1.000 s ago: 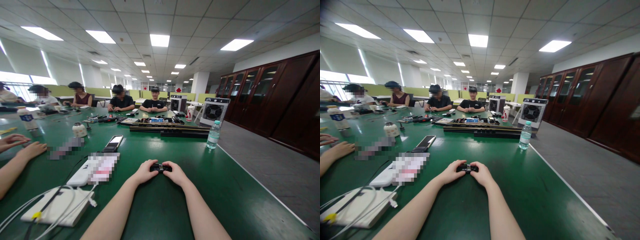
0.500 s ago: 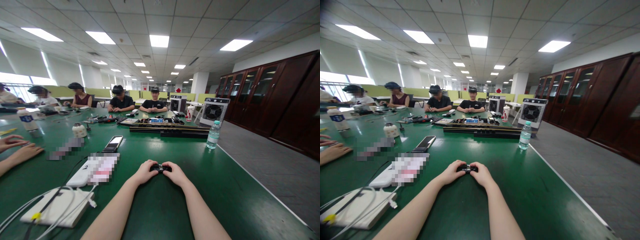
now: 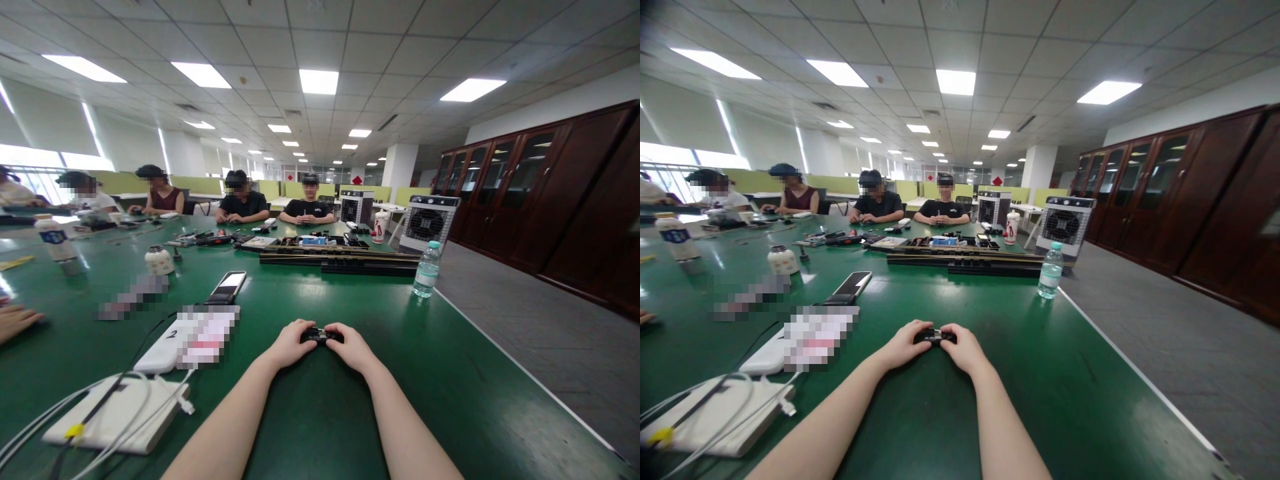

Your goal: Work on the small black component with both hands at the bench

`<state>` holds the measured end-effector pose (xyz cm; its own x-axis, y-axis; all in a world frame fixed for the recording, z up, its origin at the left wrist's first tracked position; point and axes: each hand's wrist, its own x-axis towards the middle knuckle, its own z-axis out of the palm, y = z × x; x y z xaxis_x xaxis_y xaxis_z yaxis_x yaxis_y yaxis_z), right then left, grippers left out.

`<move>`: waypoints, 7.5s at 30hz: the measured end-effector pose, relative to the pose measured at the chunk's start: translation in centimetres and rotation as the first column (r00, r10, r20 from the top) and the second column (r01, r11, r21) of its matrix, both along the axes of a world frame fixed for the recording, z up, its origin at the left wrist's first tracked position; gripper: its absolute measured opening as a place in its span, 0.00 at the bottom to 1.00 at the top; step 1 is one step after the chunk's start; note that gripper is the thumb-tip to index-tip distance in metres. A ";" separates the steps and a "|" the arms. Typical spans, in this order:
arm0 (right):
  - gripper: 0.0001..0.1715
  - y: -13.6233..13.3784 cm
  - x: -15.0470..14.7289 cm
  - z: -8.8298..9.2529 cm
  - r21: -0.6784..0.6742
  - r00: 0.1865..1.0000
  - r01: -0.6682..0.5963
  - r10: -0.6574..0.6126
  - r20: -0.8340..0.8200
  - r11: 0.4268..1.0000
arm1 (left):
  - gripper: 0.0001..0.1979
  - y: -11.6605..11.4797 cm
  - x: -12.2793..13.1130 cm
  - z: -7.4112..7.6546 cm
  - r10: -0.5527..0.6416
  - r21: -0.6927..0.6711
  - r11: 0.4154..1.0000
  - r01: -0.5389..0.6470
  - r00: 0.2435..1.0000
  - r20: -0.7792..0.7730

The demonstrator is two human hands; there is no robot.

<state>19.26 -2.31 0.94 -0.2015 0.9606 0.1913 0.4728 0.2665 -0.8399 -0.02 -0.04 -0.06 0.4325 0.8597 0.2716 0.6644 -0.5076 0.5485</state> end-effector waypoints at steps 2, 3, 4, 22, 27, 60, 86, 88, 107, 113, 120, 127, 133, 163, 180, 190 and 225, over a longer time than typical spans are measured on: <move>0.17 0.0 0.0 0.0 0.004 1.000 -0.001 0.001 0.002 1.000 | 0.24 0.0 0.0 0.0 0.006 -0.009 1.000 -0.006 1.000 -0.004; 0.17 0.0 0.0 -0.1 0.006 1.000 -0.001 0.001 0.005 1.000 | 0.24 -0.1 0.0 0.1 0.005 -0.013 1.000 -0.005 1.000 -0.004; 0.17 0.0 0.1 -0.1 0.007 1.000 -0.001 0.001 0.006 1.000 | 0.24 -0.1 0.0 0.1 0.004 -0.016 1.000 -0.004 1.000 -0.002; 0.18 -0.4 -0.2 0.4 0.028 1.000 -0.020 0.020 0.009 0.999 | 0.21 -0.1 0.0 0.2 -0.046 -0.001 0.999 0.046 0.998 0.046; 0.16 -0.3 -0.5 0.3 0.056 0.995 -0.012 0.006 0.104 0.998 | 0.26 -0.3 0.1 0.4 -0.004 -0.044 0.999 0.007 0.998 0.068; 0.14 0.6 -0.1 0.4 0.045 0.972 0.128 -0.116 -0.203 0.991 | 0.19 -0.6 0.1 0.8 0.007 -0.032 0.999 -0.007 1.000 -0.009; 0.14 1.4 1.4 0.5 -0.419 0.467 0.229 -0.477 -0.745 0.879 | 0.22 -1.0 0.2 1.4 0.028 -0.072 0.997 -0.026 0.999 0.023; 0.11 1.5 1.6 0.4 -0.421 0.465 0.215 -0.471 -0.749 0.881 | 0.22 -1.0 0.2 1.3 0.023 -0.066 0.998 -0.021 1.000 0.020; 0.08 1.0 1.3 1.1 -0.481 0.329 0.117 -0.491 -0.807 0.869 | 0.20 -1.1 0.2 1.5 0.014 -0.048 0.999 -0.013 1.000 0.009; 0.06 0.9 1.1 1.6 -0.503 0.264 0.040 -0.495 -0.828 0.863 | 0.21 -0.9 0.2 1.3 0.010 -0.042 0.999 -0.010 1.000 0.007; 0.12 0.4 0.8 2.0 -0.442 0.297 0.055 -0.438 -0.849 0.895 | 0.20 -0.9 0.2 1.3 0.016 -0.043 0.999 -0.016 1.000 0.009; 0.19 0.0 0.2 2.5 -0.365 0.436 0.088 -0.365 -0.823 0.927 | 0.21 -0.9 0.2 1.2 0.014 -0.044 0.999 -0.014 1.000 0.008; 0.22 0.1 0.1 2.2 -0.346 0.492 0.100 -0.348 -0.798 0.933 | 0.21 -0.9 0.2 1.3 0.011 -0.052 0.999 -0.010 1.000 0.018; 0.24 0.1 -0.8 2.1 0.000 0.760 0.160 -0.124 -0.638 0.987 | 0.20 -1.0 0.3 1.5 0.024 -0.052 0.998 -0.024 1.000 0.013; 0.22 0.1 -0.9 1.6 0.048 0.828 0.167 -0.113 -0.550 0.985 | 0.20 -0.7 0.3 1.0 0.042 -0.053 0.998 -0.041 0.999 0.015; 0.17 -0.2 -0.8 1.5 0.138 0.947 0.168 -0.121 -0.297 0.976 | 0.19 -0.6 0.3 1.0 0.044 -0.046 0.998 -0.043 0.998 0.035; 0.14 -0.3 -0.7 0.1 0.160 0.991 0.008 -0.029 0.129 0.987 | 0.18 -0.7 0.4 1.0 0.031 -0.013 0.999 -0.031 0.999 0.012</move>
<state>18.51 -2.66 1.07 -0.2168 0.9240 0.3151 0.5815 0.3815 -0.7185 0.38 -0.73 0.93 0.4025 0.8759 0.2659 0.6725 -0.4801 0.5632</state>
